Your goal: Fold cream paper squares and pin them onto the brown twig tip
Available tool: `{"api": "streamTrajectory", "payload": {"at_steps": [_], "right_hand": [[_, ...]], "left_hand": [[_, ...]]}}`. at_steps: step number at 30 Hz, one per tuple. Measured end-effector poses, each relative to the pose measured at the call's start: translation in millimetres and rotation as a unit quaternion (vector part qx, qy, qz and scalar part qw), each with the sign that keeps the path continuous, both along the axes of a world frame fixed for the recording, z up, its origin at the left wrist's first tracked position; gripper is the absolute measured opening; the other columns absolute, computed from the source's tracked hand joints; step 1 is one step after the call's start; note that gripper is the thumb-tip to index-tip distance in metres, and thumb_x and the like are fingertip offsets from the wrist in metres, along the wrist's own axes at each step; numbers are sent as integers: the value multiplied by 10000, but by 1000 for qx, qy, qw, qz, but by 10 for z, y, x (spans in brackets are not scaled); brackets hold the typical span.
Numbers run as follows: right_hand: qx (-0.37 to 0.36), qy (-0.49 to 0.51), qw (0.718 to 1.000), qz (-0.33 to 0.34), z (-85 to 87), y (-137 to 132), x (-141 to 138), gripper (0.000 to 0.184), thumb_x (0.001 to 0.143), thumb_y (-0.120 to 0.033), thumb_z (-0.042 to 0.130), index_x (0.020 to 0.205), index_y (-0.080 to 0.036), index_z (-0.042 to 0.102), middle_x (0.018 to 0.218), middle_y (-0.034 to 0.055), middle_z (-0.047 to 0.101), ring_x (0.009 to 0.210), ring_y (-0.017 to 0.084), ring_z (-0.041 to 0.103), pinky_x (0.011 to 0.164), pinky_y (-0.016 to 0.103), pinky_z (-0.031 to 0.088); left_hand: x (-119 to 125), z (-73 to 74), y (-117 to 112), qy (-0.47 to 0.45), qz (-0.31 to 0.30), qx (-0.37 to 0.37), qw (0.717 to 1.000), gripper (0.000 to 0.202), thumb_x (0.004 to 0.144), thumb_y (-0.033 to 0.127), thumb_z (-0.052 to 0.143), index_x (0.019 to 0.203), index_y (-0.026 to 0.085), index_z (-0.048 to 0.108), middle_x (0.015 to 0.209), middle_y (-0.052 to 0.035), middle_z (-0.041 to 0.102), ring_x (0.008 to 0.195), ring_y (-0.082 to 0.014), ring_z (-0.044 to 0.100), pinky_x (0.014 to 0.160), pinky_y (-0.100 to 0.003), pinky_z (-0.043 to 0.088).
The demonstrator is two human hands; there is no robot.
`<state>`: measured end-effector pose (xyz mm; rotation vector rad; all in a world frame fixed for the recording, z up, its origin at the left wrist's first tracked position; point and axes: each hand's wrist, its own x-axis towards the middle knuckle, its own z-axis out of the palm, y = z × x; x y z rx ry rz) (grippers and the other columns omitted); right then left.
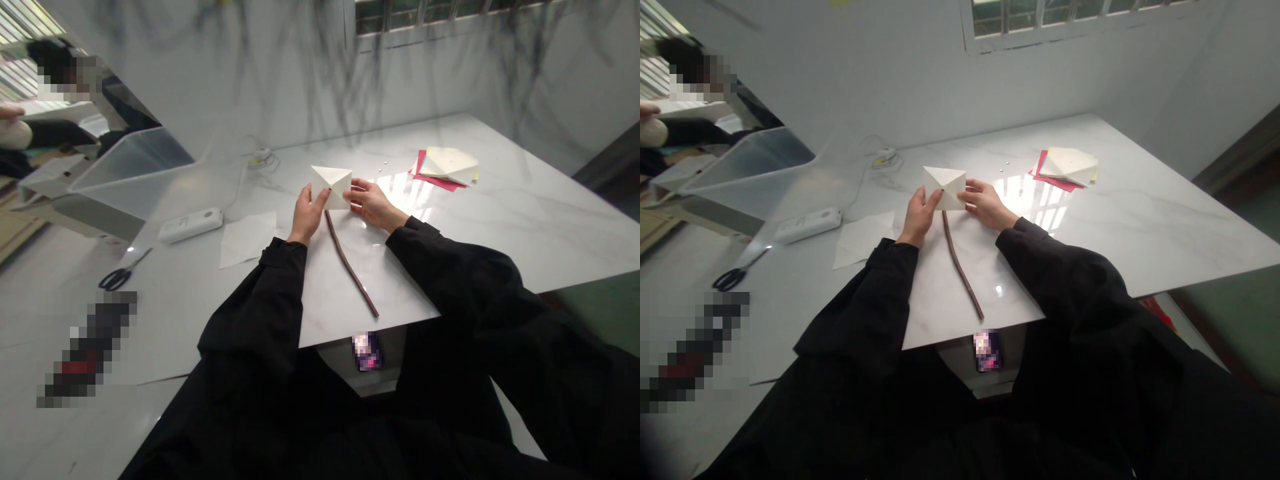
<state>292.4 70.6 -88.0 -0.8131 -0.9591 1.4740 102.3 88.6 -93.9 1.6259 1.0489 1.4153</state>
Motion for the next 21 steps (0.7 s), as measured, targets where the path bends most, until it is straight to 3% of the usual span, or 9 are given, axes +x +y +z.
{"api": "streamTrajectory", "payload": {"at_steps": [4,9,14,21], "right_hand": [[22,-19,999,17,-32,-6,-7,442,671,-290,915,1054,-258,696,1048,9,776,1003,223,718,949,418,619],[25,-37,999,11,-4,-47,-27,402,696,-302,917,1030,-265,698,1008,-1,769,966,200,722,882,374,635],[25,-77,996,-20,32,-73,-53,400,732,-299,894,1068,-262,680,987,5,766,941,194,721,808,335,637],[66,-119,989,-63,-81,9,-56,507,731,-313,887,1182,-267,662,1021,23,734,943,199,688,805,329,633]], "left_hand": [[18,73,-70,-22,-2,-25,999,636,741,653,878,1105,149,744,1133,-131,802,1064,-287,737,972,-395,589],[56,143,-164,-112,-27,-90,989,541,676,527,950,1025,154,772,1028,-89,800,966,-249,740,853,-340,603],[92,186,-239,-166,-29,-140,976,515,639,435,987,1000,146,760,1009,-101,798,949,-251,745,833,-341,611],[70,176,-220,-170,-9,-154,973,452,650,348,945,1017,156,766,1038,-96,814,967,-245,749,810,-310,609]]}}
